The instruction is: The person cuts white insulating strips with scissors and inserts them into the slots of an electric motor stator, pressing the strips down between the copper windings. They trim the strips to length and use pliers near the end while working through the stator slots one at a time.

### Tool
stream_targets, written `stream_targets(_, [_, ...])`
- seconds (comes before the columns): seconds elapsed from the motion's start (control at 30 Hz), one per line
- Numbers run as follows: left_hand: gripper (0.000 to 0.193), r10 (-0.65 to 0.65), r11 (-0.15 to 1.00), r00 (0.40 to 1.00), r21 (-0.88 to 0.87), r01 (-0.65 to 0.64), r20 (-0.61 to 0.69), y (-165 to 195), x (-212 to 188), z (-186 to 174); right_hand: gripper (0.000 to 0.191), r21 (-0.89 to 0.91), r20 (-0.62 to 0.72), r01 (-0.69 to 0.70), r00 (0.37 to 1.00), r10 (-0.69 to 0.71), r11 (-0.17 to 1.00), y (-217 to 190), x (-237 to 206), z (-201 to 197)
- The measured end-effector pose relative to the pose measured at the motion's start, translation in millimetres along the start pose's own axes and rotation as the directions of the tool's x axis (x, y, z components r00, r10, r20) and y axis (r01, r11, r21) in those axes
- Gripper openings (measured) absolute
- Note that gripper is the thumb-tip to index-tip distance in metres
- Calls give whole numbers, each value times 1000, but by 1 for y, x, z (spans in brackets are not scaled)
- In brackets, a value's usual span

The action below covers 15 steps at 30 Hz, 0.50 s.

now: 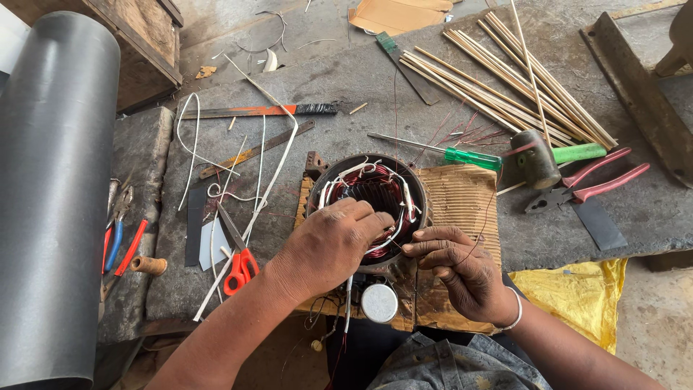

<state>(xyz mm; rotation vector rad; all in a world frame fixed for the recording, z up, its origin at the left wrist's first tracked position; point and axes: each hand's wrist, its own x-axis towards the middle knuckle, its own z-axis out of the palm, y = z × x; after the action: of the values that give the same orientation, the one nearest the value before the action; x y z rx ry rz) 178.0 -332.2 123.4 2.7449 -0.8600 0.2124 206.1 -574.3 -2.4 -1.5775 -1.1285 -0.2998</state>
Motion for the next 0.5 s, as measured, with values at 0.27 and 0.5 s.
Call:
stream_targets(0.27, [13,106,983,991,158,-92,-87,-5,11,10,18,9,-4,-23,1000,23,1000,-1,2,0])
stream_targets(0.5, [15,87,990,980,128,-64,-180,-12,14,19,16,5,-16,-27,1000,27,1000,-3,2,1])
